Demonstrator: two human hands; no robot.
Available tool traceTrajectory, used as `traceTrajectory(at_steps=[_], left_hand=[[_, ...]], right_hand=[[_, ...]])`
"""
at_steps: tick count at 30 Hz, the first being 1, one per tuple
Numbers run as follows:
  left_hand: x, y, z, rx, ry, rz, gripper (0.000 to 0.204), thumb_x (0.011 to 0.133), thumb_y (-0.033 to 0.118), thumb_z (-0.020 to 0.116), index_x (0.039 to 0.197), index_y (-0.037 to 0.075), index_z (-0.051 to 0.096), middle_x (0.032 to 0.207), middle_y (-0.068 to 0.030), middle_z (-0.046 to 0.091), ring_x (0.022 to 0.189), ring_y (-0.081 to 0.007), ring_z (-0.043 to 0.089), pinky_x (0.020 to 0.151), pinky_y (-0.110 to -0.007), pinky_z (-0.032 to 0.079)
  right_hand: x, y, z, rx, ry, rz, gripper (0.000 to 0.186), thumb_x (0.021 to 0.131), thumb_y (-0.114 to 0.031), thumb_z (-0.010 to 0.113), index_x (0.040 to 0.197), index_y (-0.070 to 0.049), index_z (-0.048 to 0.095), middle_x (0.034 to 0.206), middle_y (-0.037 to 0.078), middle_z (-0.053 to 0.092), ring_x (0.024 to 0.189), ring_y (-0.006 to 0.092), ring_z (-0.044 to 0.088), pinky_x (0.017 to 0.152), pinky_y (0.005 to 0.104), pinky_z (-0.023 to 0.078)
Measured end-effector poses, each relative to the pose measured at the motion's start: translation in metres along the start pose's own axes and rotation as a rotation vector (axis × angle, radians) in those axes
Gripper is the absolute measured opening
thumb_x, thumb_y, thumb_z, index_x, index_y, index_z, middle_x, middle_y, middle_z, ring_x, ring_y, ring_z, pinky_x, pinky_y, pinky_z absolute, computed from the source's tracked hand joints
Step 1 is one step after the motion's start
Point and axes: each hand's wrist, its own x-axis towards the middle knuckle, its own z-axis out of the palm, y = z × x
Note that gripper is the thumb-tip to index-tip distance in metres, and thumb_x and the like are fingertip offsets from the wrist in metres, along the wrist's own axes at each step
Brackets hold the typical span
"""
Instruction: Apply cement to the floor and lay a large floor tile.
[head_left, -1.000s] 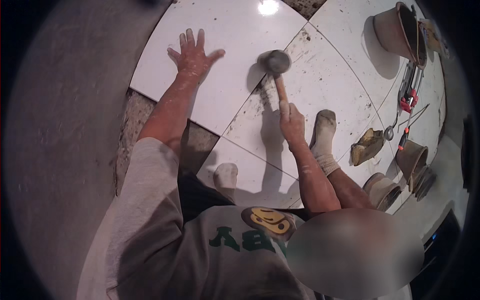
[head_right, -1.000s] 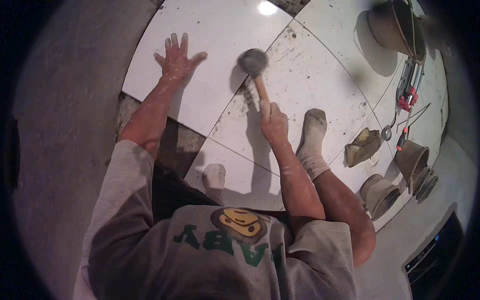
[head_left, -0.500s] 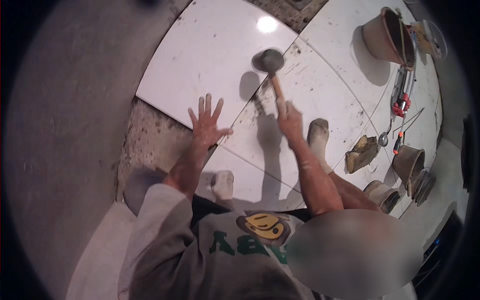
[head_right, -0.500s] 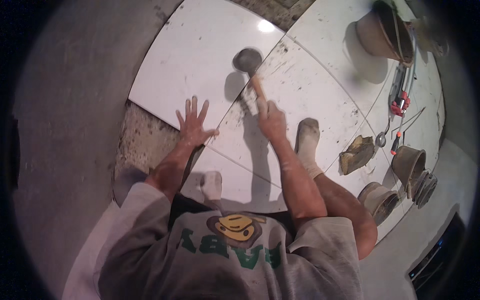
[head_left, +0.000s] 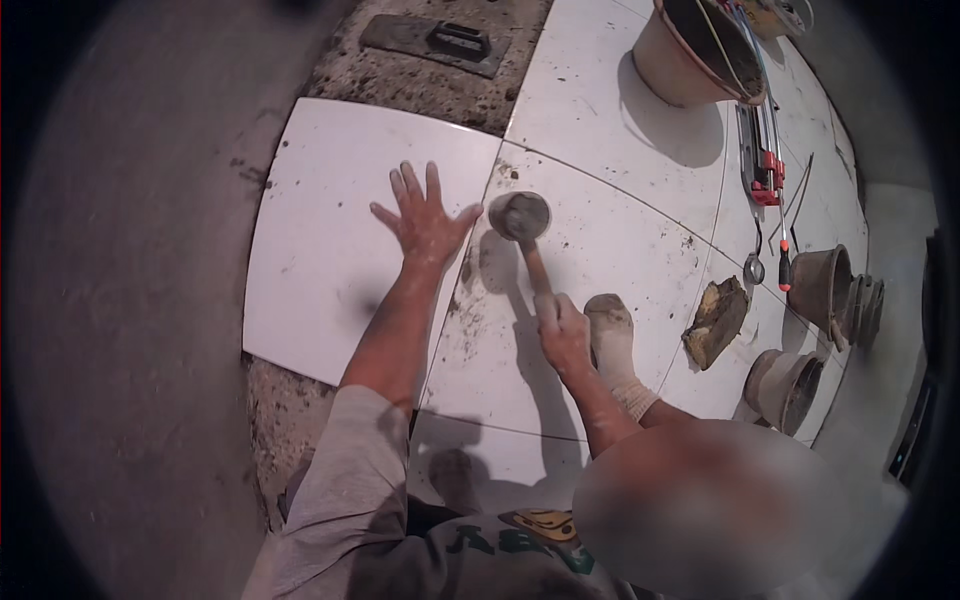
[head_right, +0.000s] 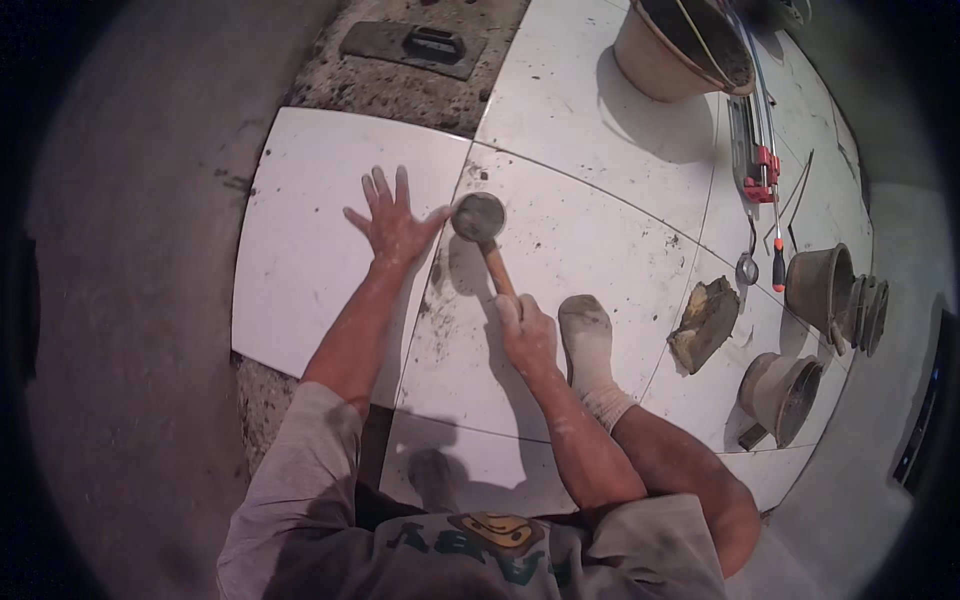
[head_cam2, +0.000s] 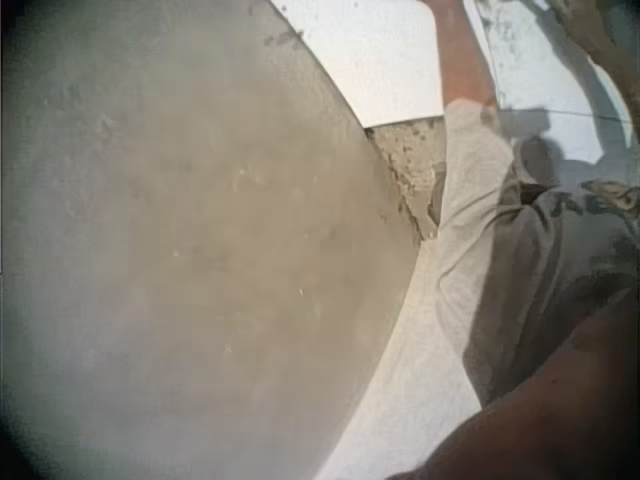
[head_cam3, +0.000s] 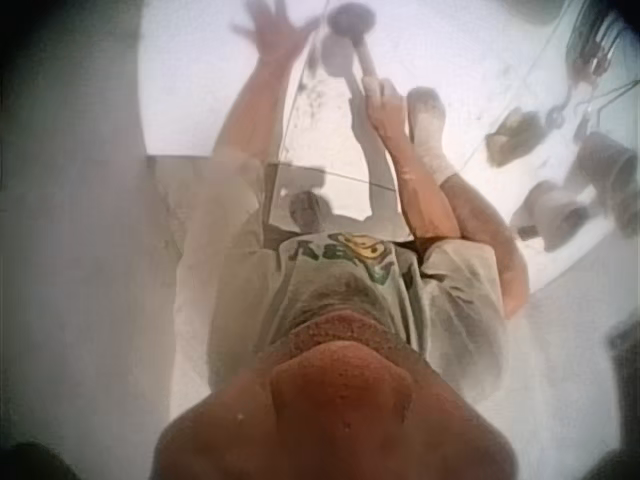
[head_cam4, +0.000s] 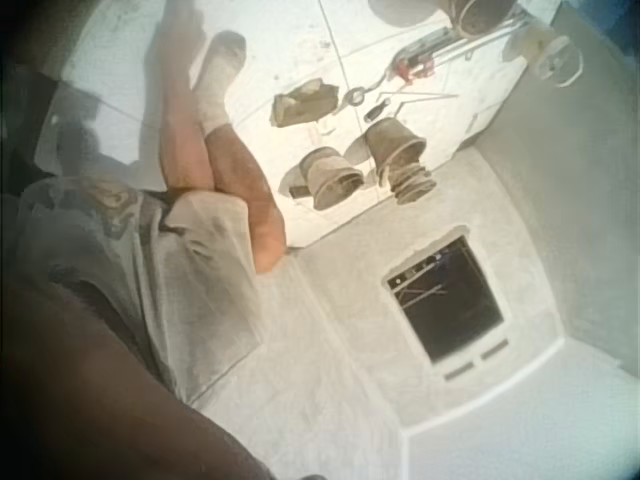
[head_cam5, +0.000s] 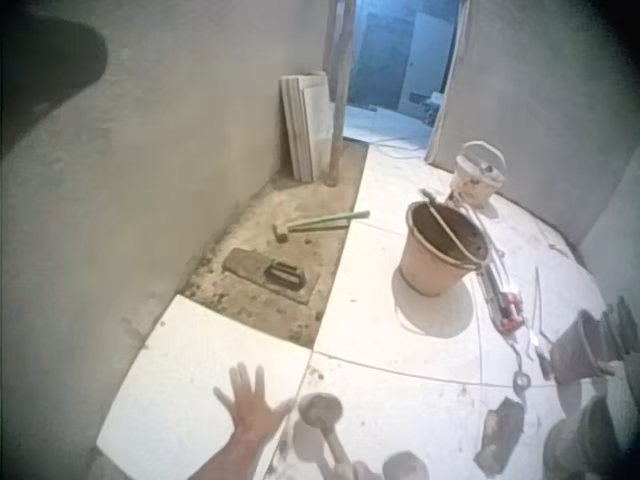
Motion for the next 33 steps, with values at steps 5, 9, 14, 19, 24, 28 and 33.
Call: traceTrajectory(at_steps=[5,9,14,19,24,28,33], left_hand=[[0.053,0.038,0.014,-0.019,0.031,-0.09,0.104,0.074,0.074,0.054,0.149,0.012,0.016,0.154,-0.0209,0.005,0.144,-0.0336,-0.005,0.101,-0.075,-0.001],[0.057,0.035,0.019,-0.028,0.015,-0.102,0.099,0.077,0.072,0.054,0.149,0.014,0.019,0.155,-0.0195,0.007,0.144,-0.0326,-0.002,0.105,-0.07,-0.002],[0.023,-0.013,-0.009,-0.219,0.019,-0.09,0.083,0.082,0.061,0.056,0.148,0.018,0.028,0.156,-0.0145,0.011,0.145,-0.0298,0.002,0.111,-0.058,-0.005],[-0.02,-0.062,-0.014,0.084,0.043,-0.18,0.092,0.076,0.071,0.054,0.147,0.019,0.029,0.154,-0.0149,0.016,0.143,-0.0338,0.006,0.104,-0.071,0.004],[-0.015,-0.065,-0.001,0.176,0.187,-0.138,0.09,0.076,0.072,0.054,0.144,0.017,0.033,0.15,-0.017,0.024,0.139,-0.0399,0.018,0.094,-0.079,0.015],[-0.017,-0.061,-0.009,0.151,0.162,-0.132,0.09,0.075,0.071,0.056,0.144,0.018,0.032,0.15,-0.017,0.025,0.139,-0.0395,0.019,0.094,-0.079,0.016],[-0.003,-0.059,-0.016,0.106,0.095,-0.188,0.092,0.074,0.071,0.057,0.145,0.018,0.031,0.153,-0.0142,0.018,0.142,-0.0375,0.012,0.098,-0.077,0.009]], right_hand=[[0.001,0.018,-0.022,0.032,0.058,0.149,0.042,0.093,-0.043,0.052,0.082,-0.002,0.056,0.061,0.015,0.057,0.058,0.0305,0.058,0.058,0.0408,0.045],[0.006,0.006,-0.024,0.152,0.082,0.099,0.04,0.095,-0.04,0.05,0.078,-0.003,0.051,0.057,0.003,0.049,0.049,0.01,0.048,0.045,0.0287,0.04],[0.028,-0.055,-0.031,0.258,-0.16,0.253,0.044,0.094,-0.044,0.05,0.081,-0.002,0.052,0.057,0.009,0.053,0.053,0.0199,0.053,0.054,0.0377,0.044],[0.046,-0.11,-0.039,0.392,-0.062,-0.093,0.043,0.097,-0.043,0.044,0.085,-0.002,0.05,0.058,0.005,0.053,0.048,0.0126,0.05,0.046,0.0298,0.041],[0.078,-0.099,-0.008,0.208,0.117,-0.56,0.036,0.098,-0.037,0.039,0.095,-0.002,0.049,0.066,0.011,0.055,0.052,0.0224,0.055,0.049,0.0337,0.044],[0.097,-0.076,0.039,-0.344,-0.166,-0.232,0.038,0.096,-0.04,0.042,0.095,-0.002,0.049,0.079,0.026,0.06,0.073,0.0483,0.058,0.065,0.0543,0.046],[0.087,-0.111,0.028,-0.029,-0.072,-0.156,0.043,0.095,-0.044,0.044,0.09,-0.002,0.05,0.068,0.024,0.06,0.069,0.0458,0.06,0.064,0.0523,0.046]])
